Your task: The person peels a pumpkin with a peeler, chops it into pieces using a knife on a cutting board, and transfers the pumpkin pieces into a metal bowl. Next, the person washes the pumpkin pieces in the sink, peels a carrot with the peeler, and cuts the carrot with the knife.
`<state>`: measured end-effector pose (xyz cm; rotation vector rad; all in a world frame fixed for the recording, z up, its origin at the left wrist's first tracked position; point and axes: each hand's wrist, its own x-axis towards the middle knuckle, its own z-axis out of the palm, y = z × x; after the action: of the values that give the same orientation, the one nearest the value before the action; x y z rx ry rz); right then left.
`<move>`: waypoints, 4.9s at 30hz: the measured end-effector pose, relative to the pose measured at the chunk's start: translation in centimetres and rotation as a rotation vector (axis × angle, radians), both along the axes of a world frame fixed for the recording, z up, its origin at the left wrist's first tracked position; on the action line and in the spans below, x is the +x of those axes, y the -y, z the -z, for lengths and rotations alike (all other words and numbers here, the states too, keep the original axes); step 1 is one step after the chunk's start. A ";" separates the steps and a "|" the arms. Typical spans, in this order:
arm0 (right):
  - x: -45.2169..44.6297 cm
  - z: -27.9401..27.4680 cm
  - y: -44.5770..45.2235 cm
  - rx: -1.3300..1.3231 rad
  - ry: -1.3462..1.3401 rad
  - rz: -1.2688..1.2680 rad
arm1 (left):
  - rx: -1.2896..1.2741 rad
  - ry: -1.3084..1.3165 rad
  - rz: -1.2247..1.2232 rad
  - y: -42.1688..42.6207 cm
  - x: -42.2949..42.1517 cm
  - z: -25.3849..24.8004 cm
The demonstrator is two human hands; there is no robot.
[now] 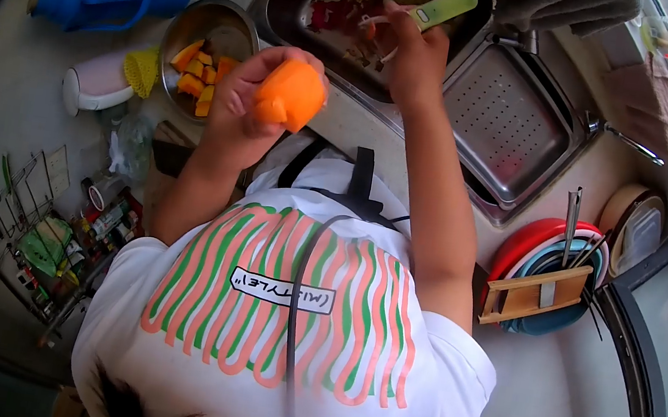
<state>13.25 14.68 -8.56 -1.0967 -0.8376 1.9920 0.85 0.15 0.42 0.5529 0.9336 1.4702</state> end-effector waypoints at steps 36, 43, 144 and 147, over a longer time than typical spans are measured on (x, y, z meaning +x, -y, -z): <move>0.7 -7.9 2.0 -0.119 -0.195 -0.071 | -0.178 -0.043 0.001 -2.0 0.7 0.9; 0.7 -7.5 2.0 -0.149 -0.177 -0.052 | -0.149 -0.078 0.014 -2.1 1.1 1.3; 0.7 -7.7 0.7 -0.143 -0.186 0.082 | -0.043 -0.090 -0.035 -1.5 -0.7 0.8; 0.3 -8.8 1.4 -0.075 -0.220 -0.044 | -0.061 -0.065 -0.047 -1.9 -0.2 0.9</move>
<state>13.52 13.33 0.21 -0.8861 -0.6810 2.1490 0.66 2.05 -0.45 0.5398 1.0452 1.4680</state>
